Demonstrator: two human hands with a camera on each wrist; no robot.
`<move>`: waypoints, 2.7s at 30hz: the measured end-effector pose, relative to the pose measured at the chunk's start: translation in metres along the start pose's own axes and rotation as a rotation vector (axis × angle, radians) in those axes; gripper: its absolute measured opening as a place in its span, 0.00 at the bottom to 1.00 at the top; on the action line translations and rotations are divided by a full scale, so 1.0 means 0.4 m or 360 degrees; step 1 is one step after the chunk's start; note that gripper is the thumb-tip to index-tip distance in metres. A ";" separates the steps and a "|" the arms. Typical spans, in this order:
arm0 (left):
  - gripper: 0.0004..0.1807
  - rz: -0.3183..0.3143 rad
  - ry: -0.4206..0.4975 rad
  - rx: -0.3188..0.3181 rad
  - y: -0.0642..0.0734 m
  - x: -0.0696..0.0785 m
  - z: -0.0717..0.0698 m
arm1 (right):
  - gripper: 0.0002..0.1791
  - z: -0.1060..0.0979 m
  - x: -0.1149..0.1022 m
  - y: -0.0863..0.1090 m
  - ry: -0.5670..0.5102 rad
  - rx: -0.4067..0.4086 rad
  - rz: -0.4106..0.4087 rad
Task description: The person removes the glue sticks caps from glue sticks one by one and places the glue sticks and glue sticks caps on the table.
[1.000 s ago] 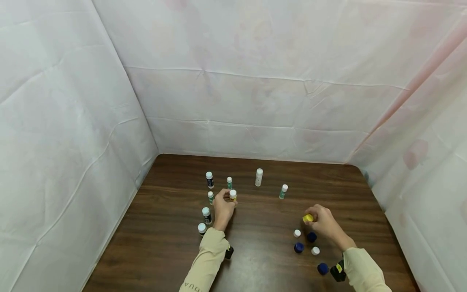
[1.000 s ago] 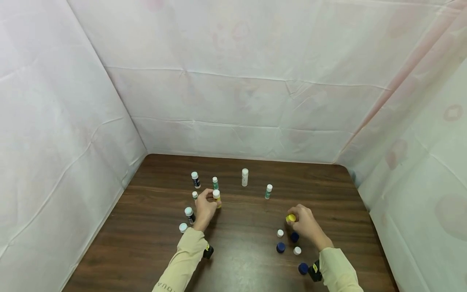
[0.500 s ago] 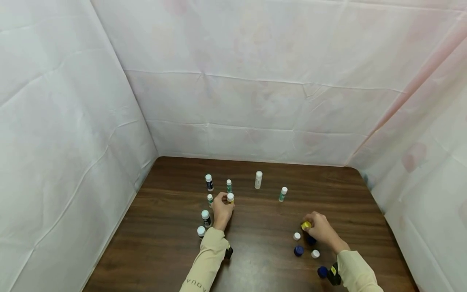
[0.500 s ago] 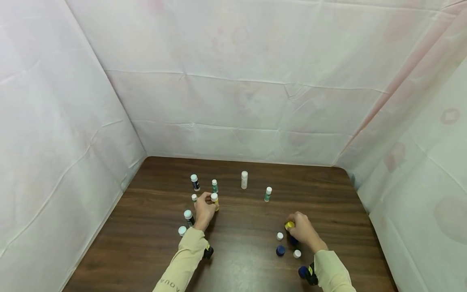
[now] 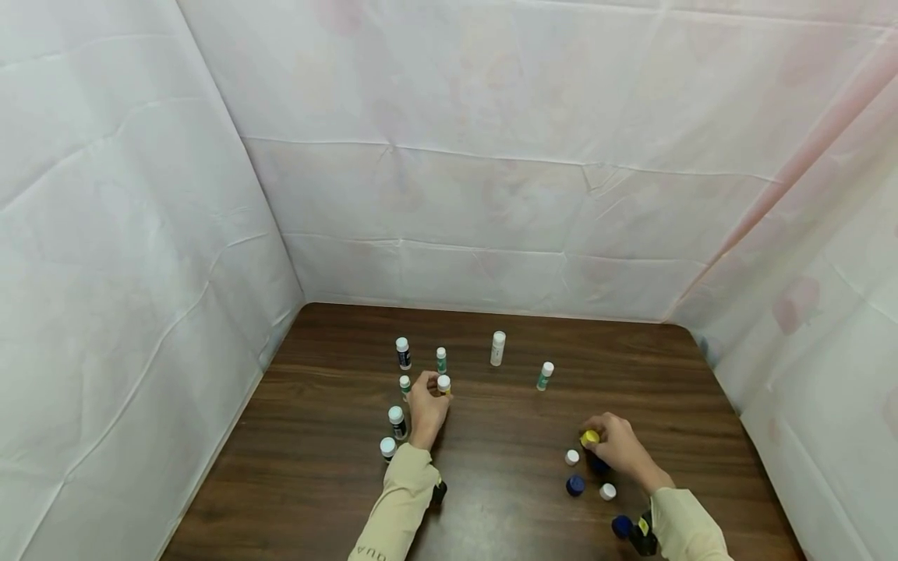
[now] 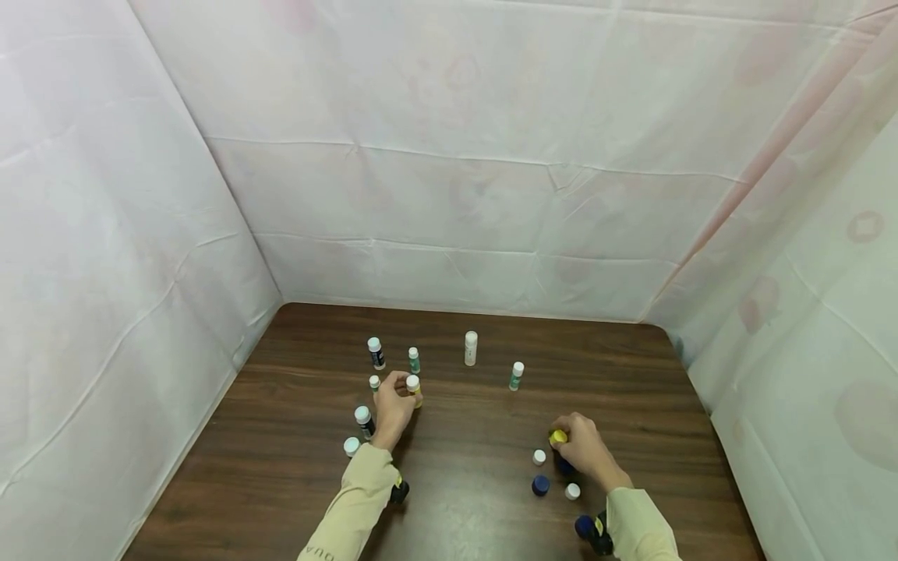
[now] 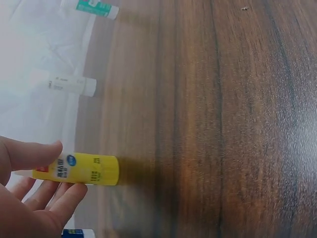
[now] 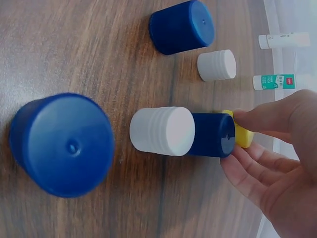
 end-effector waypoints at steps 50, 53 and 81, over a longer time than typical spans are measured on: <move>0.21 0.0276 0.0495 -0.0264 0.014 0.154 0.097 | 0.18 -0.164 -0.127 0.089 -0.0101 0.0454 -0.0327; 0.21 0.0246 0.0514 -0.0272 0.016 0.155 0.113 | 0.19 -0.168 -0.142 0.084 -0.0090 0.0493 -0.0380; 0.19 0.0163 0.0678 -0.0285 0.032 0.135 0.246 | 0.20 -0.147 -0.212 0.006 -0.0148 0.0417 -0.0375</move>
Point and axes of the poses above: each hand's wrist, its own y-axis away from the middle knuckle, its own z-axis out of the palm, x = y × z, the point moved 5 cm from there along -y, towards the middle knuckle, and after that the axes turned 15 degrees about z, right-handed, at the moved point
